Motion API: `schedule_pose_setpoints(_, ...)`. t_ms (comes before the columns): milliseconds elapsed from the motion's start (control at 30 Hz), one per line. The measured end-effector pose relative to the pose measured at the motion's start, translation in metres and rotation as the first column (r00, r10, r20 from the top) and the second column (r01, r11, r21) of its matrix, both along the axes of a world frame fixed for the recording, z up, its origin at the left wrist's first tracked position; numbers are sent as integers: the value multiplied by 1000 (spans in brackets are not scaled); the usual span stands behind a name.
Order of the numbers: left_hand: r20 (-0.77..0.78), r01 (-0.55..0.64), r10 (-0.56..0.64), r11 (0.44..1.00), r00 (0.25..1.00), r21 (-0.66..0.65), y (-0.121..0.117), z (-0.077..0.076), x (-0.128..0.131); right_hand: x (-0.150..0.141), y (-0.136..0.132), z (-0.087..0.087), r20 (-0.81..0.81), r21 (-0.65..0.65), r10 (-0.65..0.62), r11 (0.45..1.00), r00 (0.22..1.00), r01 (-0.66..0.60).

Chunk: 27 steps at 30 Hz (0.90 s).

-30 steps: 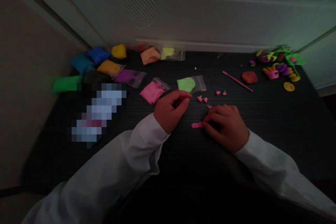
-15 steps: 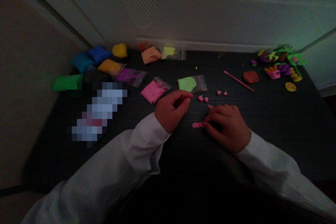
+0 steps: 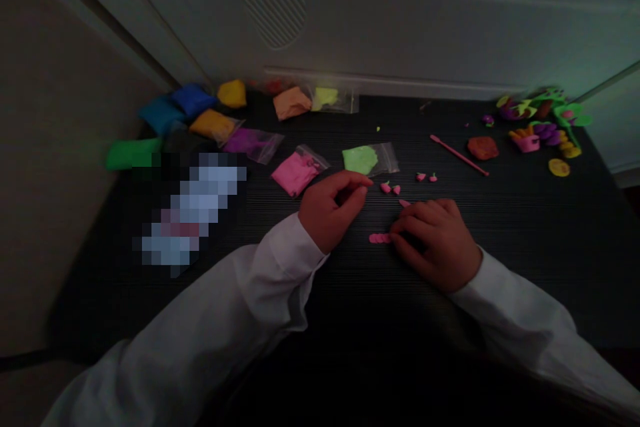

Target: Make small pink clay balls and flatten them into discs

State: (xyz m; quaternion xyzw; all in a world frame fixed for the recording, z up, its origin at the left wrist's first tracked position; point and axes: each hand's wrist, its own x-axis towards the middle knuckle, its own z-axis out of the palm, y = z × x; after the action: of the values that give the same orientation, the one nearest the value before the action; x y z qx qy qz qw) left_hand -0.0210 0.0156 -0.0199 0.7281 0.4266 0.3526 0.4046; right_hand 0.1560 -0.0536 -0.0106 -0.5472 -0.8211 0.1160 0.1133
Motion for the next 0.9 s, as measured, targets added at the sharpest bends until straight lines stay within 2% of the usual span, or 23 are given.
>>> schedule_pose_setpoints(600, -8, -8, 8, 1000, 1000, 5, 1, 0, 1, -2, -1, -3, 46, 63, -7, 998, 999, 4)
schedule_pose_setpoints(900, -2, -4, 4, 1000, 1000, 6, 1, -1, 0, 0, -1, 0, 13, 70, -12, 998, 1000, 11)
